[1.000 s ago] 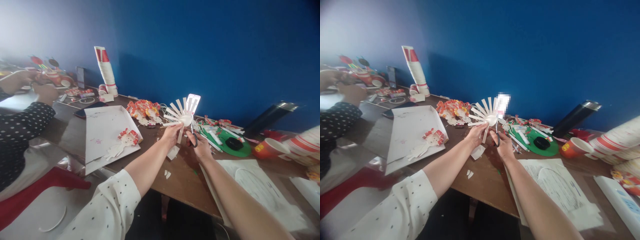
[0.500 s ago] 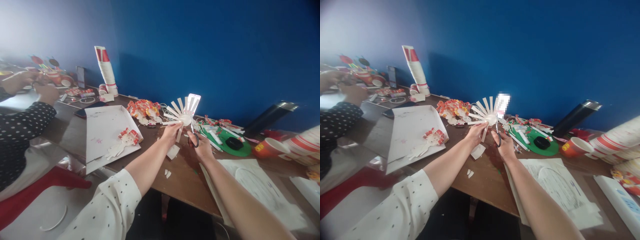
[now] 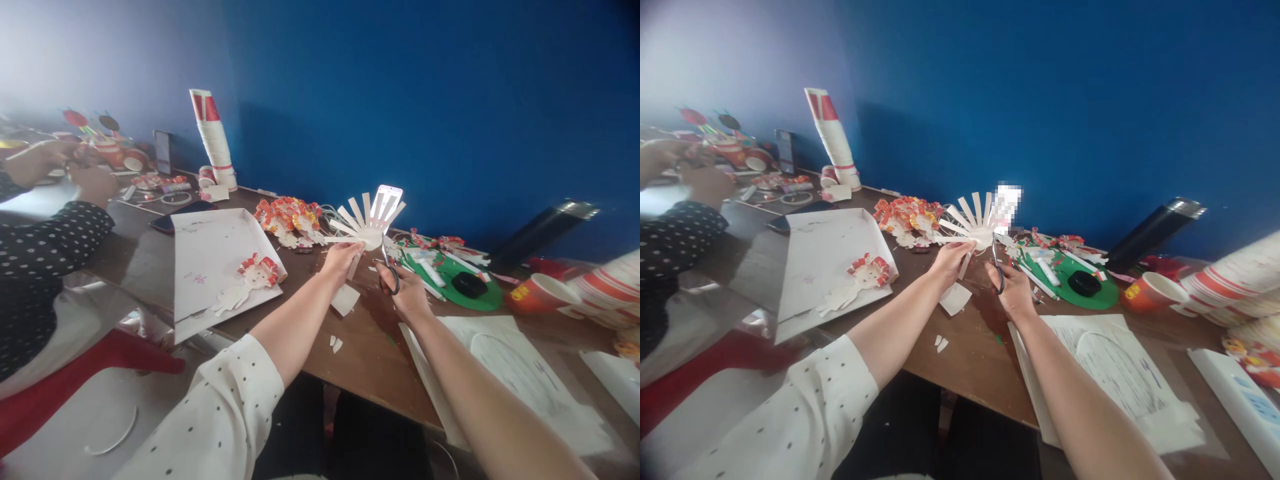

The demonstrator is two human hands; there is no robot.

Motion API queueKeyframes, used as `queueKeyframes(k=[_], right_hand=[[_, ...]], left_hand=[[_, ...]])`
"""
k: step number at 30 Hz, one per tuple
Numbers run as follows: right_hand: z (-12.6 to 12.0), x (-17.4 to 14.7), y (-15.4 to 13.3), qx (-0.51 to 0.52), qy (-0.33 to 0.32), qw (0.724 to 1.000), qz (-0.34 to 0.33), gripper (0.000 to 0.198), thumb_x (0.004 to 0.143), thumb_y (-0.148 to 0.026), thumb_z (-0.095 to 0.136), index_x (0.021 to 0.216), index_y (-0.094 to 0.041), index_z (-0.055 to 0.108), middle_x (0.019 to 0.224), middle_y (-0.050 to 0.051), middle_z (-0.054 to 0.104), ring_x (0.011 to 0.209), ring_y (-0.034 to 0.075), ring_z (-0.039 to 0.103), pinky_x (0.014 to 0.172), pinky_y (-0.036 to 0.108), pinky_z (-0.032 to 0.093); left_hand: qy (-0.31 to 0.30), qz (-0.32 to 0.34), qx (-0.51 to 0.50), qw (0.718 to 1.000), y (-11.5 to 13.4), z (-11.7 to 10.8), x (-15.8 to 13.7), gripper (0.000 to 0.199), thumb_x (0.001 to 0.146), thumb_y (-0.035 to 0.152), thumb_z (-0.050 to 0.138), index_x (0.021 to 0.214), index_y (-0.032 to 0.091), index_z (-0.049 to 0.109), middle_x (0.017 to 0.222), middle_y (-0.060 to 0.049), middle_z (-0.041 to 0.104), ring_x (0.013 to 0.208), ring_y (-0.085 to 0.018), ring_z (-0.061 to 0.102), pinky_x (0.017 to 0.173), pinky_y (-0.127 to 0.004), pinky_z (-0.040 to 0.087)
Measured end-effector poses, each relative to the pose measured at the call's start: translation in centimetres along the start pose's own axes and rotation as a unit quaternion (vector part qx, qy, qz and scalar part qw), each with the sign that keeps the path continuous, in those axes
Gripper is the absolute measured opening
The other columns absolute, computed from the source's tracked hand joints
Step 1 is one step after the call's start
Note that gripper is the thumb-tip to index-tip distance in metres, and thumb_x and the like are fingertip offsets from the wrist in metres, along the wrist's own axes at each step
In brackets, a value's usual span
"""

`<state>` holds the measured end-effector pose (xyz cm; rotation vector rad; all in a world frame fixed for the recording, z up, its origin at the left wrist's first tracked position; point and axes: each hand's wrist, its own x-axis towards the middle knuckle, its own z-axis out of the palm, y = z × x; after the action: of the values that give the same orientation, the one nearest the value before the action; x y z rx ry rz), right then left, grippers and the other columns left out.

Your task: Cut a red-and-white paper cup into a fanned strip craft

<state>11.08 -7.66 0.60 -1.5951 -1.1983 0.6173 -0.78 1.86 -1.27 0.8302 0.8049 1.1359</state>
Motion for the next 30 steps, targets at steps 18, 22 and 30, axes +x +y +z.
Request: queueKeyframes(k=[18,22,30], right_hand=[[-3.5,2.5,1.4,-0.233,0.022,0.972,-0.034,0.052,0.069,-0.057,0.068,0.103,-0.018,0.074,0.066,0.005,0.068,0.063,0.020,0.061,0.059,0.029,0.041],[-5.1,2.7,2.0,-0.338,-0.035,0.940,-0.019,0.044,0.072,-0.044,0.067,0.109,-0.021,0.071,0.076,0.006,0.072,0.070,0.021,0.065,0.061,0.028,0.042],[-5.1,1.9,1.3,-0.491,-0.053,0.868,0.046,0.033,0.071,-0.046,0.067,0.098,-0.029,0.074,0.093,0.010,0.072,0.087,0.030,0.066,0.065,0.035,0.042]], left_hand=[[-0.016,-0.005,-0.036,0.999,0.6,-0.3,-0.1,0.024,0.062,0.031,0.081,0.066,0.013,0.066,0.057,-0.001,0.062,0.051,-0.008,0.052,0.055,-0.023,0.039],[-0.037,-0.020,-0.044,0.998,1.0,-0.3,-0.5,0.020,0.062,0.027,0.082,0.067,0.012,0.068,0.061,-0.003,0.064,0.056,-0.009,0.054,0.064,-0.025,0.043],[-0.086,-0.010,0.051,0.995,0.4,-0.8,0.0,0.021,0.062,0.029,0.082,0.074,0.013,0.073,0.067,-0.005,0.068,0.062,-0.011,0.058,0.067,-0.025,0.044]])
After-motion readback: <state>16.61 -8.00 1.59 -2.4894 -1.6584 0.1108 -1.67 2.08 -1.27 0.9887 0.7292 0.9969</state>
